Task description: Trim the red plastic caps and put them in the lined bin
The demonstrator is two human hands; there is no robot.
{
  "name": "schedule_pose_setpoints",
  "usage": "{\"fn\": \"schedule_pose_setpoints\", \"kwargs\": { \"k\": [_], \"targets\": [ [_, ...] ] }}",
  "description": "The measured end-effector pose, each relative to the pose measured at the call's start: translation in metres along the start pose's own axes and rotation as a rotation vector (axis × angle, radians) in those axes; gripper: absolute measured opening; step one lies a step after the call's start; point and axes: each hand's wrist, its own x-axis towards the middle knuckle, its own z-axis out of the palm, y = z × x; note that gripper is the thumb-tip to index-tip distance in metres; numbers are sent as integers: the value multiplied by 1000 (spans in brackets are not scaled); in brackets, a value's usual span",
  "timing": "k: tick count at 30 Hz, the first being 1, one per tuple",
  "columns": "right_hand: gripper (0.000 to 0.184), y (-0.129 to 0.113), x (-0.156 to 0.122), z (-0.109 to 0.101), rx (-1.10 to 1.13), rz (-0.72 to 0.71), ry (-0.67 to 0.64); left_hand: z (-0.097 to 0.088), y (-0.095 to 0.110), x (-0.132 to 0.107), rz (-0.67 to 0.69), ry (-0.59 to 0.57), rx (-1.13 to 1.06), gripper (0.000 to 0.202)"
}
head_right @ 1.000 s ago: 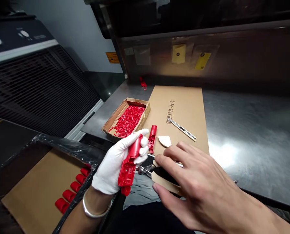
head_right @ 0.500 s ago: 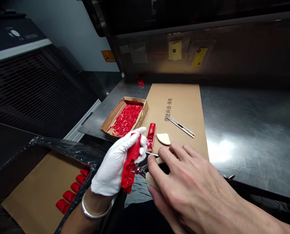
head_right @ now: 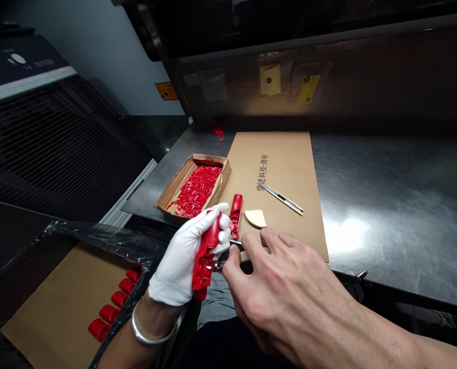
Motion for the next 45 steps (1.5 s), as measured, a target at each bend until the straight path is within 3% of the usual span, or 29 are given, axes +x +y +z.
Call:
{"fn": "schedule_pose_setpoints", "kwargs": {
  "k": [10, 13, 16, 18, 20, 21, 23, 24, 26, 28, 32, 35, 37, 42, 45],
  "targets": [
    [5, 2, 1, 6, 41, 5, -24, -2, 0, 3, -25, -14, -47, 19],
    [9, -1, 0, 4, 58, 19, -1, -4, 1, 5, -57, -43, -87, 18],
    [13, 3, -5, -2, 209, 39, -4, -10, 3, 8, -108, -77, -176, 17],
    [16, 20, -10, -1, 378, 101, -9, -17, 4, 12, -137, -83, -260, 17],
    [24, 50, -18, 11, 449, 271, 20, -26, 3, 14, -202, -88, -354, 19],
    [28, 69, -22, 22, 411, 390, 76, -31, 1, 15, -260, -100, -396, 21],
    [38, 109, -32, 51, 215, 730, 36, -38, -6, 15, -434, -150, -464, 26],
    [42, 127, -37, 67, 156, 812, 20, -40, -11, 13, -533, -176, -488, 28],
    [46, 153, -45, 96, 80, 897, -16, -44, -27, 9, -708, -207, -527, 33],
    [47, 163, -49, 116, 25, 915, -60, -49, -45, 4, -830, -197, -563, 31],
    [51, 154, -43, 124, -52, 870, -98, -61, -86, -6, -989, -235, -516, 28],
    [44, 146, -23, 126, 5, 763, -151, -62, -106, -12, -926, -336, -337, 36],
    [37, 143, -6, 134, 68, 702, -193, -55, -108, -15, -771, -306, -205, 39],
    [29, 139, 18, 149, 187, 699, -190, -39, -76, -23, -172, -163, 307, 36],
    [28, 133, 10, 137, 244, 737, -109, -45, -57, -25, -62, -88, 459, 33]
  ]
}}
